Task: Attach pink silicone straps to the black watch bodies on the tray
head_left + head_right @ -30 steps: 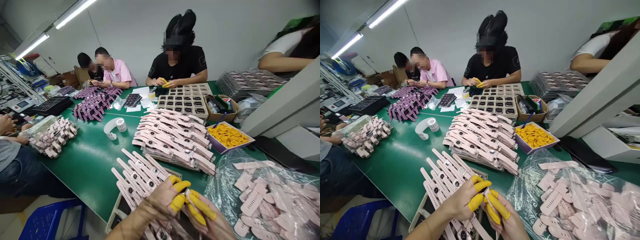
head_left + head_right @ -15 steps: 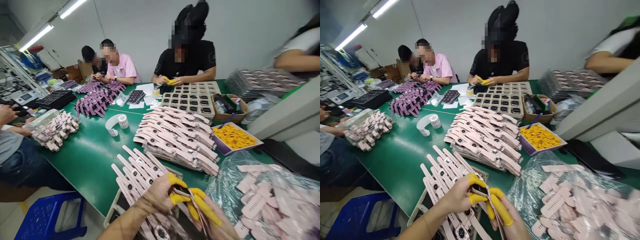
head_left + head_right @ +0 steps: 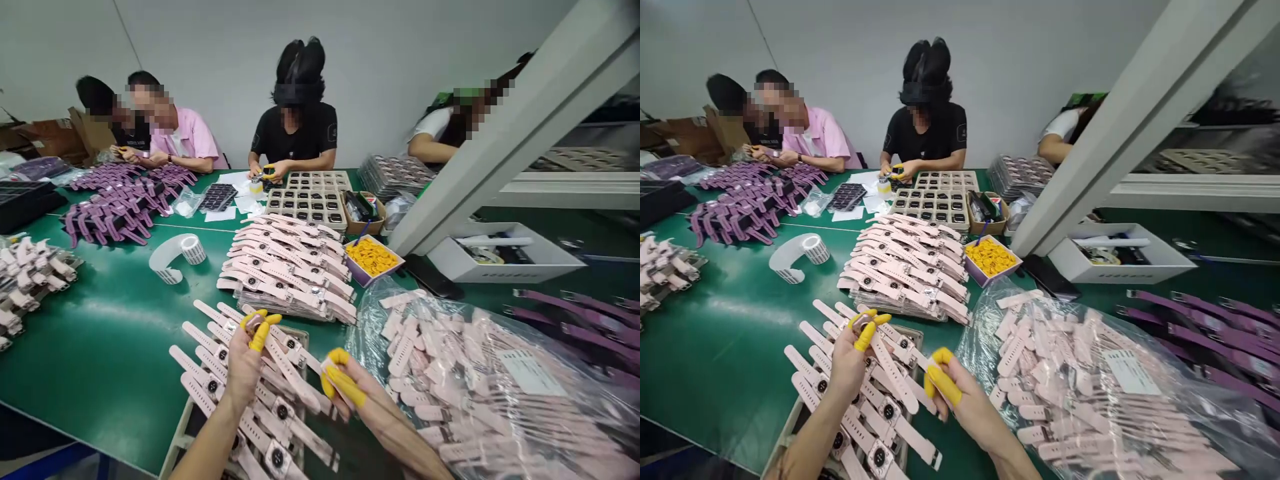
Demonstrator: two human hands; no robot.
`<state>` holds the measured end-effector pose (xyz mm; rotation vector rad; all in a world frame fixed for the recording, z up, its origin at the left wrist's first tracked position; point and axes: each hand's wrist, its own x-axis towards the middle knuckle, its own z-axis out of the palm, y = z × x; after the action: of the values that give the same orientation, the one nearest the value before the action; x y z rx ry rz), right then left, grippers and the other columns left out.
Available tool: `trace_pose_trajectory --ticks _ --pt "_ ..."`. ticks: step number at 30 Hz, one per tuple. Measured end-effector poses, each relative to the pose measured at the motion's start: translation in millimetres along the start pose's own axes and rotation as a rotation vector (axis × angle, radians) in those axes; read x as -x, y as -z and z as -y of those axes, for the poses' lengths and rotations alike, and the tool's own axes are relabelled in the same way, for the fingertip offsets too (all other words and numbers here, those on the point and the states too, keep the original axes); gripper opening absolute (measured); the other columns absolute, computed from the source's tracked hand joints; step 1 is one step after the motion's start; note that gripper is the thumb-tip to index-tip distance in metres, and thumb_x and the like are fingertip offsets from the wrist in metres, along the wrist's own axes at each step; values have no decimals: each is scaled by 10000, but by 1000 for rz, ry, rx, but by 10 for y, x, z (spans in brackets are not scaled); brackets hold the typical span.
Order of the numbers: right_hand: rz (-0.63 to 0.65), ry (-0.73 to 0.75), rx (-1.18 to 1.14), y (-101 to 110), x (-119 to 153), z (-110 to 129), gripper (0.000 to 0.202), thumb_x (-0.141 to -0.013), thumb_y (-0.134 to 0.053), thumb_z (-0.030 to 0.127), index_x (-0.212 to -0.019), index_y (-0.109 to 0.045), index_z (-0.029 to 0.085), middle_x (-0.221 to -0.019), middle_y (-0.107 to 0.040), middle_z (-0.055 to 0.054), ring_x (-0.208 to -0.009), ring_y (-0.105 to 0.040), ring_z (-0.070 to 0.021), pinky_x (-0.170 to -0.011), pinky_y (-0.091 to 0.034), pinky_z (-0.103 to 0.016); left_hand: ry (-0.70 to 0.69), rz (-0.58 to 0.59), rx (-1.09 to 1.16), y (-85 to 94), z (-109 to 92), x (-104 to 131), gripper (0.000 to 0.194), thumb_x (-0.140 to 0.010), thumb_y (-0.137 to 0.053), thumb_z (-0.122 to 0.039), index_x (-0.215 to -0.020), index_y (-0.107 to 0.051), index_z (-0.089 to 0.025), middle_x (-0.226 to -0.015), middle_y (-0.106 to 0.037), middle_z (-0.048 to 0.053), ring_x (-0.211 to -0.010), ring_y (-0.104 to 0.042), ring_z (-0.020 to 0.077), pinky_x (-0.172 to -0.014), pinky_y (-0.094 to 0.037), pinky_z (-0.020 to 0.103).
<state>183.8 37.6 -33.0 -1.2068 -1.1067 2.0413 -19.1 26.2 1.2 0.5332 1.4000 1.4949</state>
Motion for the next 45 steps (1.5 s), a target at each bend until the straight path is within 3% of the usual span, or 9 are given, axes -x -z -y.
trace_pose_trajectory --ticks 2,6,11,22,30,35,40,43,45 --pt "36 65 -42 -47 21 89 381 -877 -623 668 -904 -588 290 -665 -605 21 -419 -414 -118 -467 -337 -284 -25 219 -197 0 99 34 487 -899 -721 -424 -1294 -617 -158 -1128 -769 124 -791 -749 197 -750 -640 349" --pt "138 64 -97 -153 52 65 406 -921 -621 635 -955 -580 233 -633 -543 57 -453 -411 -90 -476 -334 -240 -385 597 -604 20 240 106 448 -936 -556 -169 -1379 -617 -185 -1366 -675 133 -1271 -634 271 -1120 -506 465" --pt "251 54 -139 -151 59 -18 355 -946 -643 531 -889 -578 186 -582 -555 54 -452 -427 -82 -455 -325 -219 -520 784 -766 61 209 96 682 -876 -442 -12 -1517 -478 -243 -1472 -579 105 -1354 -565 242 -1162 -480 441" --pt "158 -12 -530 -262 95 132 251 -913 -686 380 -806 -548 200 -516 -387 94 -421 -243 -52 -441 -215 -205 -551 751 -827 14 174 165 546 -1025 -368 -150 -1565 -387 -230 -1424 -522 139 -1284 -577 247 -1115 -510 430" --pt "137 -79 -453 -192 58 69 314 -864 -726 433 -791 -523 205 -488 -380 113 -408 -223 -56 -417 -195 -195 -741 756 -1074 -8 84 167 507 -995 -435 -181 -1500 -468 -163 -1246 -583 172 -1202 -585 303 -1015 -564 492" --pt "228 48 -390 -164 51 63 332 -900 -687 493 -824 -532 209 -493 -394 116 -410 -259 -71 -423 -251 -203 -661 812 -946 -1 -13 211 542 -1027 -416 -196 -1566 -369 -229 -1404 -548 153 -1307 -571 272 -1087 -531 430" --pt "216 357 82 33 115 232 329 -955 -601 536 -993 -557 213 -686 -528 47 -564 -431 -117 -541 -343 -238 -721 727 -1130 107 -244 304 676 -1013 -423 -163 -1636 -189 -282 -1506 -522 135 -1330 -577 279 -1080 -540 435" --pt "188 473 550 166 159 371 215 -987 -568 412 -959 -617 205 -741 -538 20 -618 -429 -131 -586 -308 -258 -809 647 -1406 344 -409 259 602 -999 -429 -168 -1585 -332 -267 -1398 -623 121 -1196 -658 292 -976 -589 447" --pt "163 450 598 217 173 425 207 -967 -592 374 -851 -642 210 -712 -563 12 -598 -427 -136 -586 -297 -269 -868 650 -1541 519 -527 214 509 -973 -447 -132 -1466 -492 -251 -1327 -670 110 -1159 -662 309 -951 -579 468"
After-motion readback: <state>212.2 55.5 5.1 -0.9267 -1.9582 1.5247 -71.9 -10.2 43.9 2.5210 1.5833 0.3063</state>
